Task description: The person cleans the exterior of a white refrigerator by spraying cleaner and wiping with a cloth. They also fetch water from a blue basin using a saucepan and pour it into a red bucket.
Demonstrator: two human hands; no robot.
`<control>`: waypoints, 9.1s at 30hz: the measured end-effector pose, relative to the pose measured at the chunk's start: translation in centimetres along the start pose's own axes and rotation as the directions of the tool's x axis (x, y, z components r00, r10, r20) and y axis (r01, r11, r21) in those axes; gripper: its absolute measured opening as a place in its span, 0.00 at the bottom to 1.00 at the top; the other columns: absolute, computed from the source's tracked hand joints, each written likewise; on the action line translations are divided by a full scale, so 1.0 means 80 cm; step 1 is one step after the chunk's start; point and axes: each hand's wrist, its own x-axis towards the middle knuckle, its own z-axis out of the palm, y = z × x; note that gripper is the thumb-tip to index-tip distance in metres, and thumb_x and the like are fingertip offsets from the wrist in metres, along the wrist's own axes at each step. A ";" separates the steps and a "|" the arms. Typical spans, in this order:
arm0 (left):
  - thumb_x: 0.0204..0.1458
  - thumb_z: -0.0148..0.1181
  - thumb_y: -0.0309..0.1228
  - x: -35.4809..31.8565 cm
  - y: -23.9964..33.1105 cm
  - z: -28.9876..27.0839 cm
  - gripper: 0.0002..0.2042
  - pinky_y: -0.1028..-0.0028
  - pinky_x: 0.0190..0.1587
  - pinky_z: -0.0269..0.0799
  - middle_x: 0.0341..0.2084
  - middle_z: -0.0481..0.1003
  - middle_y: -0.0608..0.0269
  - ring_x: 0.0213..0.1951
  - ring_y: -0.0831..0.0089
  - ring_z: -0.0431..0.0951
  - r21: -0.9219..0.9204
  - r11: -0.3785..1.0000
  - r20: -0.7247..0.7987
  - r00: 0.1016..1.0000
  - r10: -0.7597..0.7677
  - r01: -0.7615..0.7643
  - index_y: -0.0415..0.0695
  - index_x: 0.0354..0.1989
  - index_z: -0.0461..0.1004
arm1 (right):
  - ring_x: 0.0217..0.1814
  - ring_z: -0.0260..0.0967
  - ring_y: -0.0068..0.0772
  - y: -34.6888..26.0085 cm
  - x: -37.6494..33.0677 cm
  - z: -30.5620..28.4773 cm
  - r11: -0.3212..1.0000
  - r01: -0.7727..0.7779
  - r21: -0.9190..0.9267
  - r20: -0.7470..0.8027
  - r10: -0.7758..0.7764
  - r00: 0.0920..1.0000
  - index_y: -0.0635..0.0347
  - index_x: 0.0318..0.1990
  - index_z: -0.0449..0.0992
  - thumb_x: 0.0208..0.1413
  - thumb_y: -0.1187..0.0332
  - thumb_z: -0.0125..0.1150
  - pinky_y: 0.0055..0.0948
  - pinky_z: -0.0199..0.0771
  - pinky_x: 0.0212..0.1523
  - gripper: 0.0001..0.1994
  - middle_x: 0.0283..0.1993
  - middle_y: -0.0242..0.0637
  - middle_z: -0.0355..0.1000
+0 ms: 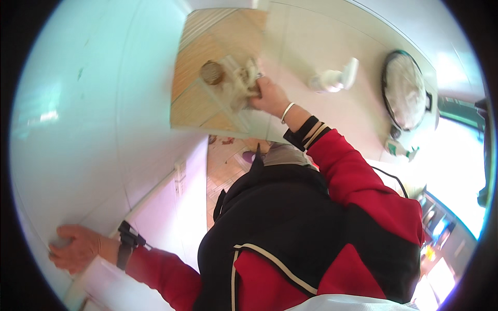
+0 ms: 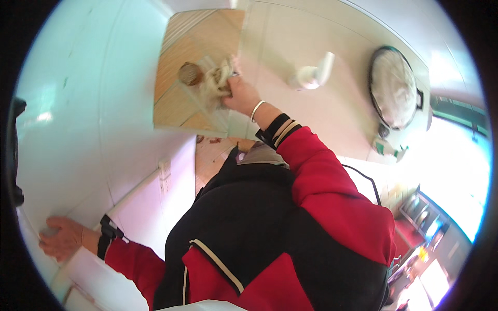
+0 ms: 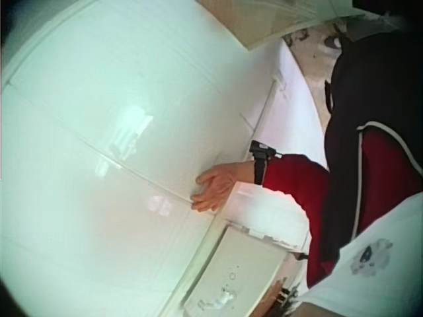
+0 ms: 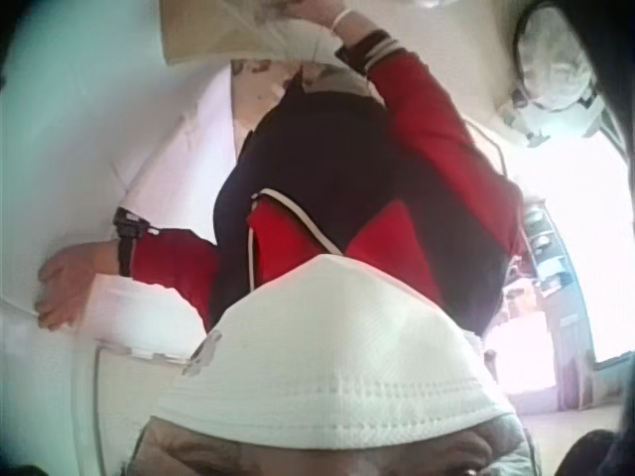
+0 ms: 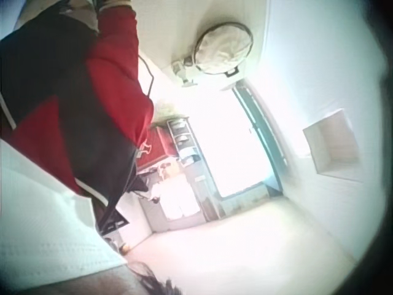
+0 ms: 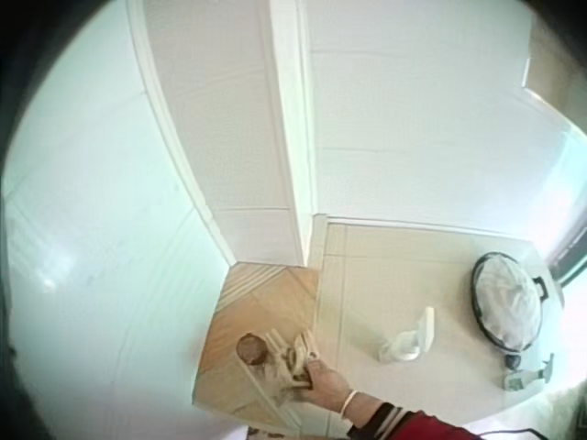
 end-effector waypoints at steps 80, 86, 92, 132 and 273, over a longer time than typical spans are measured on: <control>0.47 0.53 0.38 0.018 0.028 -0.035 0.19 0.55 0.42 0.57 0.48 0.65 0.53 0.48 0.53 0.64 -0.179 0.981 0.073 0.995 -0.062 0.074 0.44 0.47 0.65 | 0.32 0.69 0.36 -0.305 0.335 -0.044 -0.128 -0.153 0.980 0.125 -0.204 0.971 0.62 0.33 0.66 0.54 0.59 0.49 0.37 0.71 0.35 0.13 0.28 0.42 0.70; 0.49 0.51 0.39 0.019 0.029 -0.035 0.18 0.55 0.44 0.56 0.48 0.65 0.53 0.48 0.52 0.64 -0.180 0.981 0.062 0.996 -0.067 0.077 0.44 0.46 0.66 | 0.31 0.69 0.35 -0.315 0.312 -0.046 -0.040 -0.319 0.947 0.288 -0.340 0.896 0.62 0.32 0.68 0.55 0.60 0.49 0.34 0.71 0.33 0.13 0.28 0.42 0.70; 0.50 0.49 0.40 0.021 0.026 -0.035 0.16 0.58 0.41 0.56 0.46 0.66 0.51 0.46 0.52 0.65 -0.195 0.979 0.060 0.997 -0.051 0.062 0.44 0.44 0.67 | 0.39 0.70 0.37 -0.319 0.298 -0.041 -0.033 -0.213 0.976 0.192 -0.322 0.927 0.63 0.36 0.68 0.55 0.60 0.48 0.34 0.72 0.38 0.14 0.34 0.43 0.71; 0.44 0.52 0.38 0.019 0.025 -0.032 0.16 0.61 0.40 0.54 0.47 0.65 0.58 0.47 0.58 0.63 -0.265 0.957 0.033 0.993 -0.117 0.122 0.48 0.42 0.68 | 0.29 0.67 0.27 -0.378 0.168 0.007 0.256 -0.175 0.951 0.268 -0.395 0.878 0.61 0.32 0.70 0.52 0.65 0.52 0.25 0.69 0.30 0.08 0.26 0.36 0.70; 0.47 0.51 0.37 0.020 0.025 -0.040 0.15 0.58 0.39 0.58 0.46 0.67 0.49 0.47 0.50 0.65 -0.149 0.987 0.117 0.992 -0.041 0.059 0.42 0.41 0.68 | 0.32 0.66 0.21 -0.051 0.209 -0.109 0.770 0.097 0.630 -0.326 0.148 0.934 0.67 0.34 0.70 0.45 0.69 0.58 0.22 0.67 0.33 0.10 0.29 0.34 0.70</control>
